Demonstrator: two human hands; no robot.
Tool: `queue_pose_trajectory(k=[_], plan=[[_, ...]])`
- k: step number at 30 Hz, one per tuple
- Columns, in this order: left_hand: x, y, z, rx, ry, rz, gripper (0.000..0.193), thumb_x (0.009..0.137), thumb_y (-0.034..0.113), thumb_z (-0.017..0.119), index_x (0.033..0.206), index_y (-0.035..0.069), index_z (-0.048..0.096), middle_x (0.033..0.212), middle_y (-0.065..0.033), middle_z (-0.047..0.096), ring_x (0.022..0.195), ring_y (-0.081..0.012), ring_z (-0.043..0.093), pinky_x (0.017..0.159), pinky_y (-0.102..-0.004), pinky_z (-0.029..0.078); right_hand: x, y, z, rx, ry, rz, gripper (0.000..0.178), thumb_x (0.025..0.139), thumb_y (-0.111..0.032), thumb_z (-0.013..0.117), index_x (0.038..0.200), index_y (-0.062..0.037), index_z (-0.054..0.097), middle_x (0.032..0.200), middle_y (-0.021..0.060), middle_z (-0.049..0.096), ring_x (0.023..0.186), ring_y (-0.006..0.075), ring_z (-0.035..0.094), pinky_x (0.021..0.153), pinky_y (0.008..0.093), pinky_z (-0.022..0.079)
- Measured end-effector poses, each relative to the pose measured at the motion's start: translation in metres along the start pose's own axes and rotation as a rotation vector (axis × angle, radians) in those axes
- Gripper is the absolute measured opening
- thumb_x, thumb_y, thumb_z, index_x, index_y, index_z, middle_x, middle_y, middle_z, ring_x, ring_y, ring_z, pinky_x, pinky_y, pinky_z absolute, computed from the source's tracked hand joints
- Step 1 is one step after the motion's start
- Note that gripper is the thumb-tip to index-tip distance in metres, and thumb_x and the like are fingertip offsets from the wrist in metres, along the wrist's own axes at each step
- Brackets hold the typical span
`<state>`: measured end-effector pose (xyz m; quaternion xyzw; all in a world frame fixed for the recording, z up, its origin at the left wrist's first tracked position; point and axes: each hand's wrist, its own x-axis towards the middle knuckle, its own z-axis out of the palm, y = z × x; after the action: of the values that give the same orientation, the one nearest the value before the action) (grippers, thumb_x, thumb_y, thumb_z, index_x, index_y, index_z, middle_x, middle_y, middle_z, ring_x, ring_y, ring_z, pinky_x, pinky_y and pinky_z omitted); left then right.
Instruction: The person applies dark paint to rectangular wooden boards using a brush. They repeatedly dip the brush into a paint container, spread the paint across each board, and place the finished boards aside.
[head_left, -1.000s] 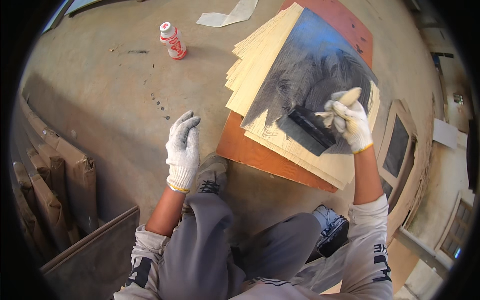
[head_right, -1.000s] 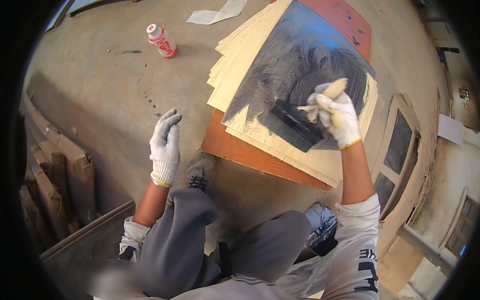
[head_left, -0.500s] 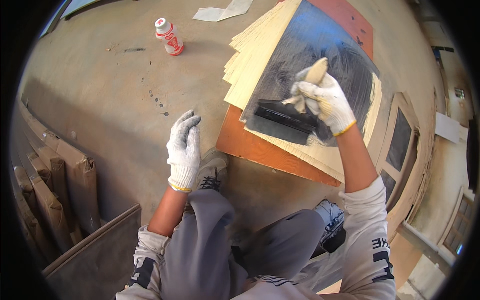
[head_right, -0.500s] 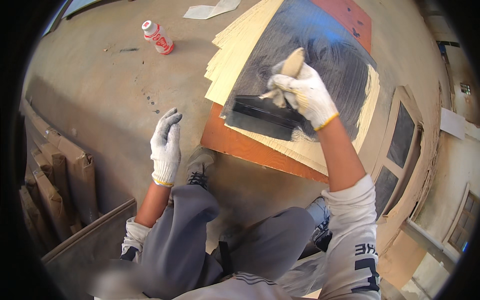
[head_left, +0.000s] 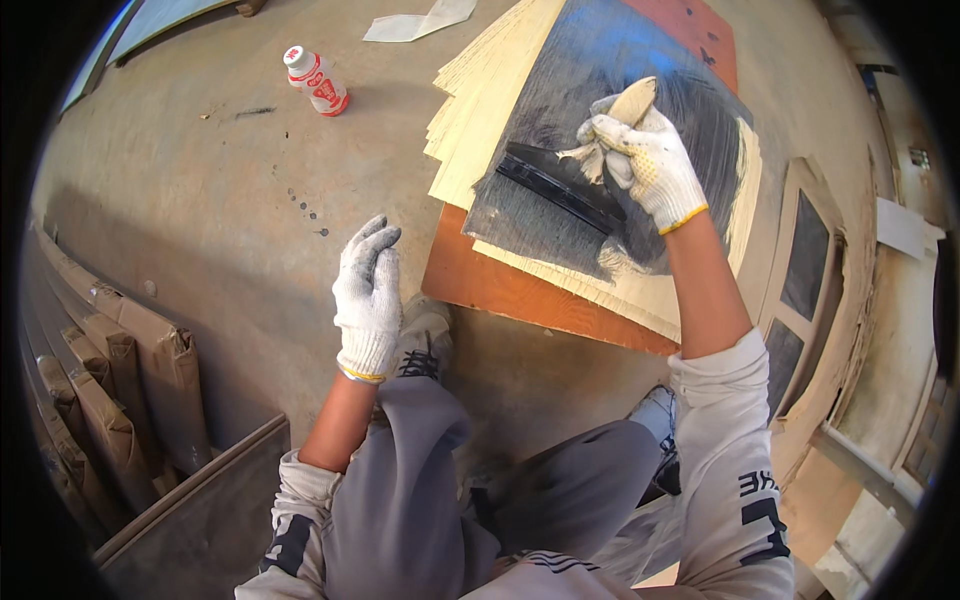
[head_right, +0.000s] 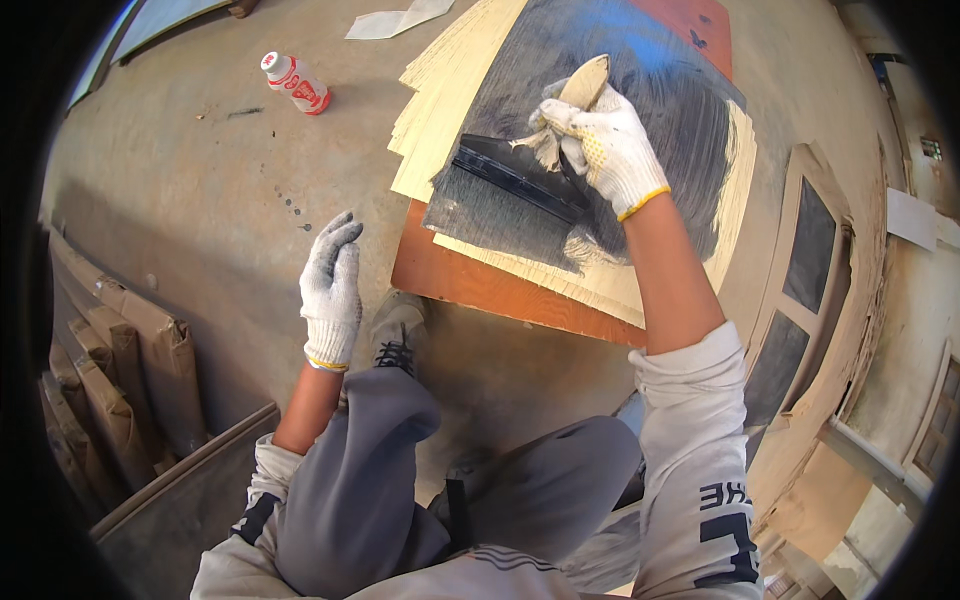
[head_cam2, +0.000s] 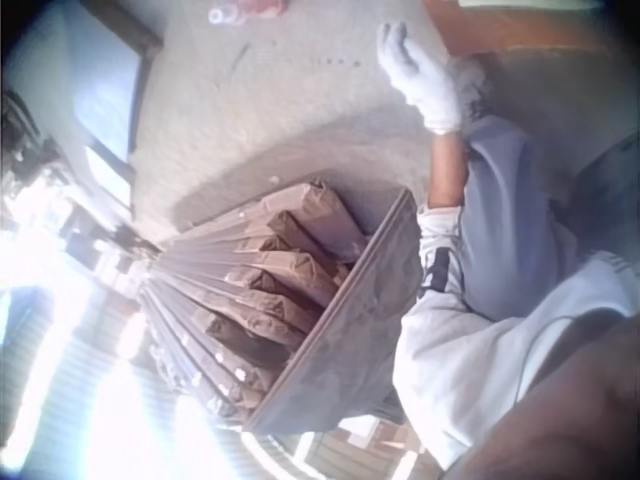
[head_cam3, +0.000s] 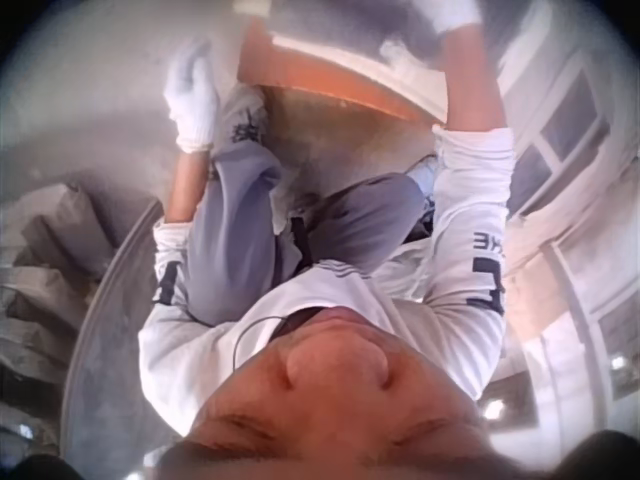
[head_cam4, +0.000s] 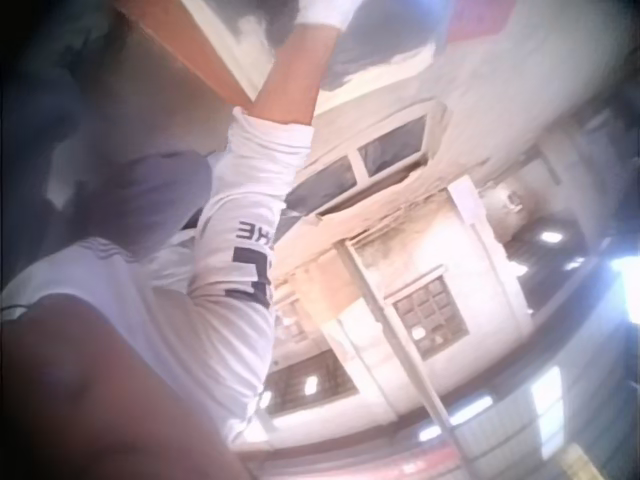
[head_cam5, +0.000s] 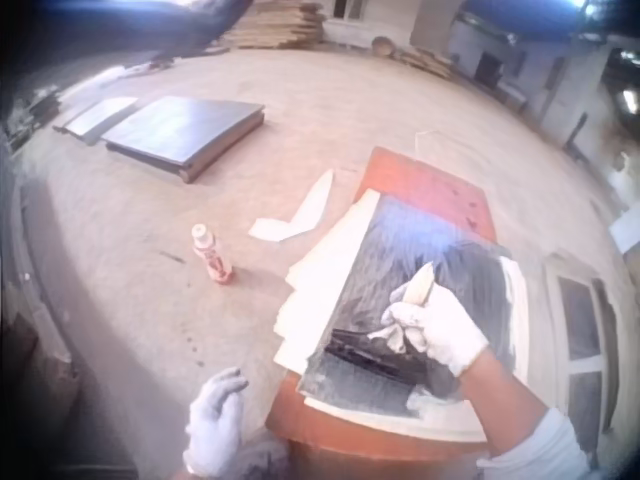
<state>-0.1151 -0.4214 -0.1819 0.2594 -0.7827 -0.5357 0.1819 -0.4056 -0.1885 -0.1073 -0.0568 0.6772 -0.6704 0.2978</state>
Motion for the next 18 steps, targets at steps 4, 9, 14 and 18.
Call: queue_pose_trajectory(k=[4, 9, 14, 18], plan=[[-0.005, 0.000, -0.008, -0.036, 0.019, -0.049, 0.027, 0.103, 0.001, 0.056, 0.124, -0.004, 0.071, 0.141, -0.0182, 0.066, 0.131, -0.0255, 0.062, 0.113, -0.0365, 0.046, -0.017, -0.013, -0.035, -0.139, -0.012, 0.084, 0.021, 0.099, -0.004, 0.069, 0.118, 0.0028, 0.061, 0.097, 0.0177, 0.072, 0.075, 0.0224, 0.072, 0.061, 0.0318, 0.060], [-0.006, 0.005, 0.004, -0.023, -0.031, -0.011, 0.026, 0.103, 0.001, 0.056, 0.124, -0.005, 0.071, 0.141, -0.0187, 0.066, 0.130, -0.0259, 0.062, 0.113, -0.0367, 0.046, -0.013, 0.003, -0.025, 0.040, 0.080, -0.021, 0.023, 0.097, -0.005, 0.074, 0.115, 0.0039, 0.063, 0.091, 0.0154, 0.075, 0.055, 0.0108, 0.064, 0.040, 0.0207, 0.041], [-0.004, 0.004, 0.007, -0.006, -0.031, 0.009, 0.027, 0.104, 0.002, 0.056, 0.124, -0.005, 0.071, 0.141, -0.0188, 0.066, 0.131, -0.0259, 0.062, 0.114, -0.0366, 0.045, -0.005, -0.009, 0.024, -0.045, -0.069, 0.036, 0.025, 0.097, -0.003, 0.072, 0.119, 0.0042, 0.062, 0.092, 0.0153, 0.075, 0.052, 0.0139, 0.061, 0.041, 0.0223, 0.042], [-0.004, 0.007, 0.010, -0.008, -0.043, -0.002, 0.027, 0.104, 0.002, 0.055, 0.124, -0.005, 0.071, 0.141, -0.0188, 0.066, 0.131, -0.0259, 0.061, 0.114, -0.0367, 0.045, -0.012, -0.014, 0.039, -0.108, -0.184, 0.065, 0.029, 0.096, -0.005, 0.074, 0.119, 0.0057, 0.061, 0.091, 0.0166, 0.074, 0.056, 0.0158, 0.067, 0.041, 0.0229, 0.045]])
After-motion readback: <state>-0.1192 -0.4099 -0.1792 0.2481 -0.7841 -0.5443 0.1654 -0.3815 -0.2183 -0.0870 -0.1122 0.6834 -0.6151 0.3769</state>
